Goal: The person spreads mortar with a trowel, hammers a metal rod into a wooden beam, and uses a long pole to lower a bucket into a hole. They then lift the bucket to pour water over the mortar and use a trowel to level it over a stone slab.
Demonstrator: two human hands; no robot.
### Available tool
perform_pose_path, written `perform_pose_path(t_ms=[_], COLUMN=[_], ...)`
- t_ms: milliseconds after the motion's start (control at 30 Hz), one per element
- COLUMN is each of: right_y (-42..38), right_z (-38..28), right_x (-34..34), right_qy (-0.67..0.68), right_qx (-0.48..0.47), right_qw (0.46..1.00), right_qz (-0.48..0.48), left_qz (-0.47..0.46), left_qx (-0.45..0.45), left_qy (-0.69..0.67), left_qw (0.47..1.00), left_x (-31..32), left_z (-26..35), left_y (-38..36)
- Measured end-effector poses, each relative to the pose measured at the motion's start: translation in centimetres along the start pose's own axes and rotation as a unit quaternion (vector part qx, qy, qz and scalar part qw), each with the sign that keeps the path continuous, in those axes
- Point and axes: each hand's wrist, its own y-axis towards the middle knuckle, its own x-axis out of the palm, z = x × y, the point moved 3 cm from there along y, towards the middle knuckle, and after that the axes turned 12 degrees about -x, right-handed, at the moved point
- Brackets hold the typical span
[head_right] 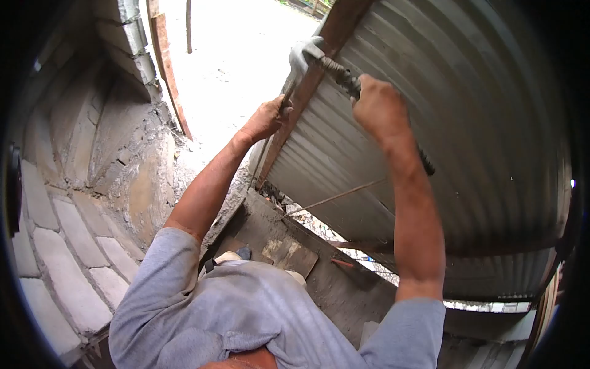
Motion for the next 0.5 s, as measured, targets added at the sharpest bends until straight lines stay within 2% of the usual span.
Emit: perform_pose_path(t_ms=[33,100,167,200,267,300,333,367,433,500], right_y=[-0.5,-0.3,0.3,0.7,1.8,1.7,1.3,0.7,0.1,-0.8], right_z=[0.3,0.8,0.6,0.8,2.0,2.8,3.1,2.9,2.1,2.0], right_x=[-0.5,-2.1,-7.3,-8.0,-8.8,-6.5,-2.3,0.8,3.0,0.8], right_qy=[-0.004,0.055,0.177,0.180,0.310,0.309,0.201,0.086,0.017,-0.003], right_qx=[0.005,-0.027,0.086,0.090,0.167,0.168,0.034,-0.101,0.004,0.002], right_qw=[1.000,0.994,0.970,0.970,0.909,0.909,0.958,0.977,0.999,1.000], right_qz=[0.001,0.091,0.144,0.139,0.222,0.223,0.199,0.169,0.029,0.015], left_qz=[0.011,0.036,0.042,0.030,0.021,0.016,0.017,0.015,0.014,0.043], left_qx=[0.020,0.043,0.024,0.005,0.005,0.010,0.012,0.009,0.006,0.025], left_qy=[0.002,0.003,-0.006,-0.009,-0.011,-0.015,-0.015,0.000,0.018,0.017], left_qw=[1.000,0.998,0.999,0.999,1.000,1.000,1.000,1.000,1.000,0.999], left_x=[0.1,0.0,0.1,-0.2,0.0,0.0,0.0,-0.1,-0.2,-0.8], left_z=[0.0,-0.4,-1.0,-0.8,-1.3,-1.4,-1.3,-1.1,-1.3,-1.6], left_y=[0.2,0.8,0.9,0.8,0.9,1.0,1.0,0.8,0.3,0.6])
